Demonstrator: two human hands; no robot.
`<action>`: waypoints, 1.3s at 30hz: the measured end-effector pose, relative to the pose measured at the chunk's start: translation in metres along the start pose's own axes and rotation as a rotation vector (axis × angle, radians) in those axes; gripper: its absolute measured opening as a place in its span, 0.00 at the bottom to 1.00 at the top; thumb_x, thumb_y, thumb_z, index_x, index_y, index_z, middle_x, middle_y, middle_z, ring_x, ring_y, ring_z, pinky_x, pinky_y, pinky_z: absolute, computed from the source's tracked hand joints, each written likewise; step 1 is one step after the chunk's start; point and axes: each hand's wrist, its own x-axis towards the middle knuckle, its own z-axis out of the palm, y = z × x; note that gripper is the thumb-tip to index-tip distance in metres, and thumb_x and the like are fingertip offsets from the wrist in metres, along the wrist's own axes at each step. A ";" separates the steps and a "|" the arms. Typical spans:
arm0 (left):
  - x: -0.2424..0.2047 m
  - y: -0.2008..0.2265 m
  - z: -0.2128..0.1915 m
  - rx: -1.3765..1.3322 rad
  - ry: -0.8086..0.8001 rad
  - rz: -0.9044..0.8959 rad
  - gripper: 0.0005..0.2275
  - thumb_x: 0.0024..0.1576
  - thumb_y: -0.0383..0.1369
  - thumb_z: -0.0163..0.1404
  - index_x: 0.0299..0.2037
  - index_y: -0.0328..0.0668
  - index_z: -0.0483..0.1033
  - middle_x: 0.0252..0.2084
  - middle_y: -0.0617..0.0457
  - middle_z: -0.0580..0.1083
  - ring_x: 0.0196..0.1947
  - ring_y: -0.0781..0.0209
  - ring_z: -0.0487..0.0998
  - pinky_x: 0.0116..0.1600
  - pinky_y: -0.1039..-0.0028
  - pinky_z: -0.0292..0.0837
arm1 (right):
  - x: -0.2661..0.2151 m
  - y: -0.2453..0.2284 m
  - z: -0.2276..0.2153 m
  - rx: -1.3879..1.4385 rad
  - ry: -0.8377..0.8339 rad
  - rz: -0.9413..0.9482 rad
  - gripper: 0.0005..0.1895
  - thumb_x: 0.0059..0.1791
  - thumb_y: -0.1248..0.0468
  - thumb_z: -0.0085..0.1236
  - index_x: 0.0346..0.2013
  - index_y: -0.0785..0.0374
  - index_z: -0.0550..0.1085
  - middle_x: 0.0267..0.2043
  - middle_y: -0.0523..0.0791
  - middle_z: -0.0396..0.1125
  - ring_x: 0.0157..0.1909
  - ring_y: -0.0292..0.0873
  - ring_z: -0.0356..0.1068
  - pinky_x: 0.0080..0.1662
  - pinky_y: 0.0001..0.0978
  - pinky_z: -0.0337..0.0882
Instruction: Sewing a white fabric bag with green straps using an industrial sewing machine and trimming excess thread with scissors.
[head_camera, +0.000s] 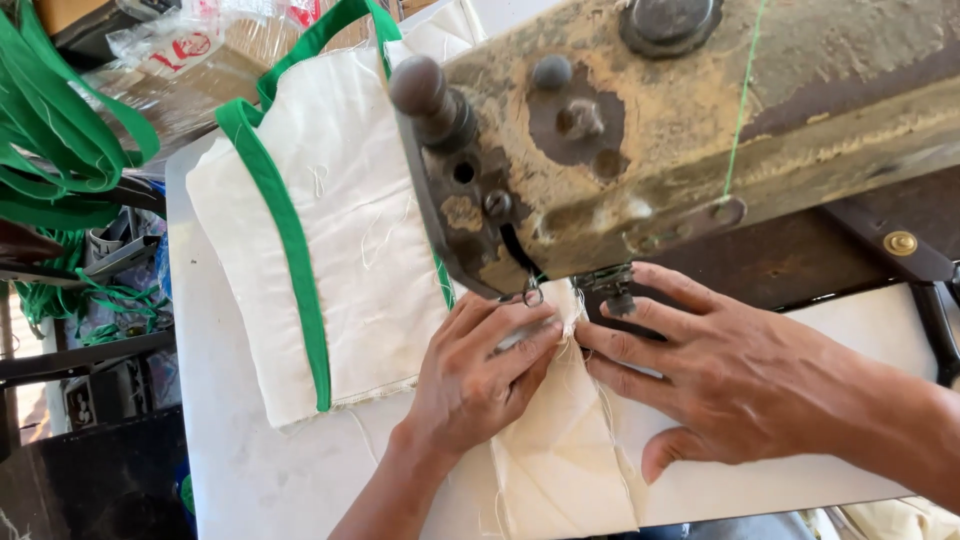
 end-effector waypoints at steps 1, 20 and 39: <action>0.000 -0.001 0.001 -0.001 -0.004 -0.001 0.04 0.64 0.25 0.53 0.43 0.33 0.81 0.46 0.45 0.78 0.42 0.48 0.80 0.45 0.61 0.73 | -0.003 0.002 0.002 0.003 0.002 0.002 0.44 0.53 0.25 0.34 0.61 0.60 0.68 0.68 0.51 0.60 0.65 0.58 0.60 0.70 0.65 0.51; -0.005 -0.009 -0.007 0.024 -0.022 0.042 0.02 0.62 0.24 0.56 0.43 0.36 0.80 0.46 0.51 0.77 0.39 0.52 0.75 0.54 0.56 0.71 | 0.015 0.012 0.000 -0.185 -0.212 0.180 0.50 0.50 0.23 0.23 0.78 0.47 0.52 0.22 0.46 0.60 0.30 0.49 0.58 0.39 0.47 0.65; -0.015 -0.018 -0.013 -0.140 -0.142 -0.021 0.17 0.55 0.36 0.54 0.50 0.32 0.79 0.51 0.44 0.76 0.52 0.42 0.76 0.69 0.43 0.64 | 0.003 0.010 0.014 -0.188 -0.172 0.205 0.51 0.48 0.19 0.33 0.76 0.42 0.56 0.37 0.46 0.66 0.34 0.51 0.63 0.38 0.48 0.70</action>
